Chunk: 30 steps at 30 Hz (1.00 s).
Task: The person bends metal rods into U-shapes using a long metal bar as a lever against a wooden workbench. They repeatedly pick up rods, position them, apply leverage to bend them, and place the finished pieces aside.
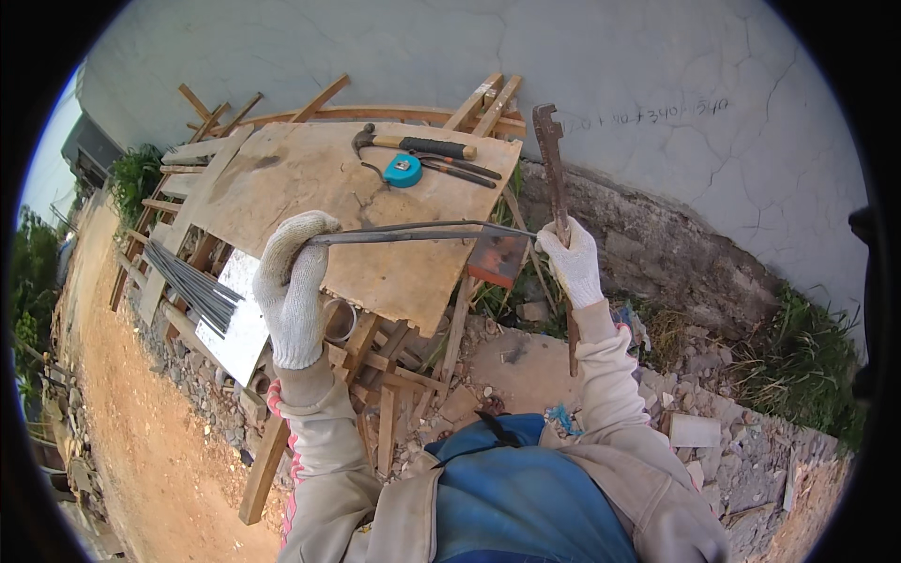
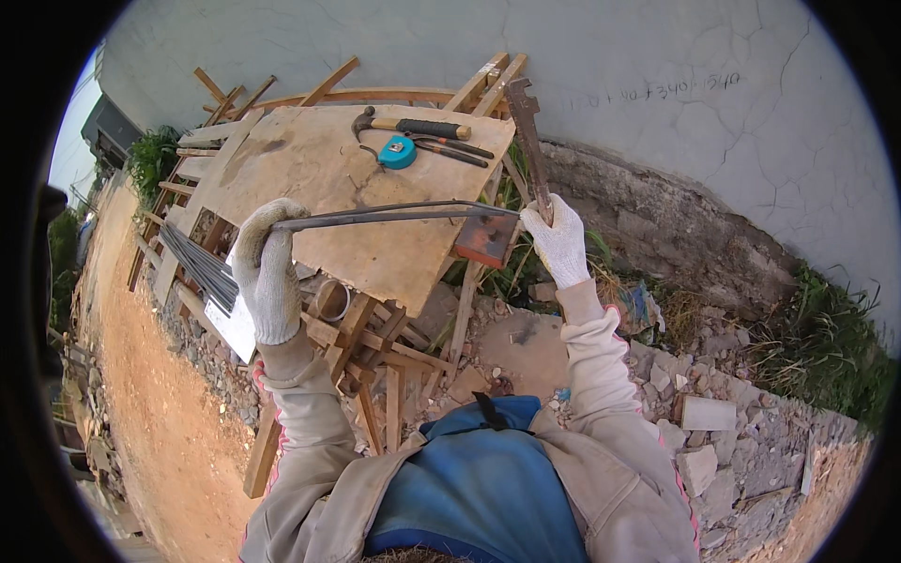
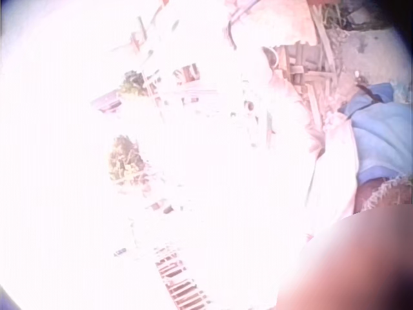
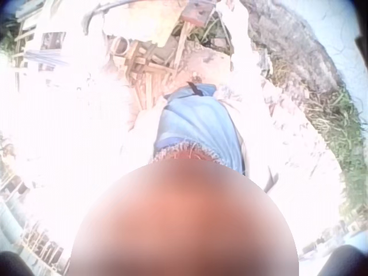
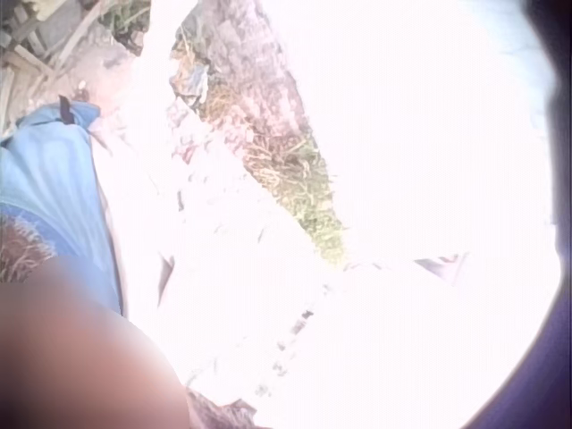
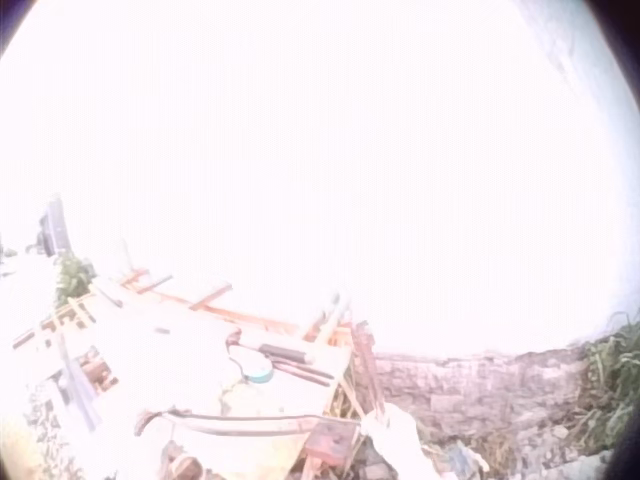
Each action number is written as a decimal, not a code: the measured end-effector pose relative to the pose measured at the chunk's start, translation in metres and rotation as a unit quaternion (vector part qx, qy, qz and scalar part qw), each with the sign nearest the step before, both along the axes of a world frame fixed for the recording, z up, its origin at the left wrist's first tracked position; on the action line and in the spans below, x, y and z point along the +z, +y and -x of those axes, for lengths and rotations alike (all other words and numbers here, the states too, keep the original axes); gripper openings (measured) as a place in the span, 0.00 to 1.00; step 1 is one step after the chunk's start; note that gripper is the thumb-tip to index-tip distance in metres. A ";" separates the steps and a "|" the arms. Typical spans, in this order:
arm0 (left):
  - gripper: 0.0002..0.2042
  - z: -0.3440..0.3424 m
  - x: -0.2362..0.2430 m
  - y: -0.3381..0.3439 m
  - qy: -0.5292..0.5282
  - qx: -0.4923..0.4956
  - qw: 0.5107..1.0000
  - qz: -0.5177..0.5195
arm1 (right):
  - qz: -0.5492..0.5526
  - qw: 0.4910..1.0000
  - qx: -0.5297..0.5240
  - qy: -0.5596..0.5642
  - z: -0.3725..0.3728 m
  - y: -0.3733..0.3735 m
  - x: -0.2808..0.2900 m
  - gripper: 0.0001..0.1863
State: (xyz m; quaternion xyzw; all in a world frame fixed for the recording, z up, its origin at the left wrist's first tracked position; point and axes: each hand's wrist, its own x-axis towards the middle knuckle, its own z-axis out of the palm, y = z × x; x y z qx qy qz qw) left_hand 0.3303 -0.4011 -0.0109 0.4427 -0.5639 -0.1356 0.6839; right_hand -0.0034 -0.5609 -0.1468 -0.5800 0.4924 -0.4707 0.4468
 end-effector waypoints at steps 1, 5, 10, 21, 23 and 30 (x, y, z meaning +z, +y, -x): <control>0.11 0.000 -0.011 0.019 -0.021 -0.014 0.999 -0.035 | 0.009 0.999 -0.023 0.041 -0.003 0.000 -0.009 0.10; 0.11 0.001 -0.062 0.089 -0.047 -0.014 0.991 -0.126 | -0.065 0.998 0.019 -0.010 0.004 0.019 -0.044 0.11; 0.13 0.026 -0.133 0.154 0.138 0.052 0.928 -0.341 | -0.031 0.997 0.006 0.075 0.001 0.016 -0.065 0.12; 0.23 0.063 -0.200 0.155 0.237 0.084 0.900 -0.357 | 0.077 0.977 0.013 0.198 0.000 -0.006 -0.067 0.12; 0.22 0.057 -0.204 0.151 0.207 0.094 0.906 -0.356 | 0.077 0.986 0.012 0.148 -0.003 -0.003 -0.069 0.12; 0.17 0.044 -0.208 0.136 0.106 0.113 0.906 -0.394 | -0.020 0.989 0.035 0.140 -0.003 0.001 -0.051 0.12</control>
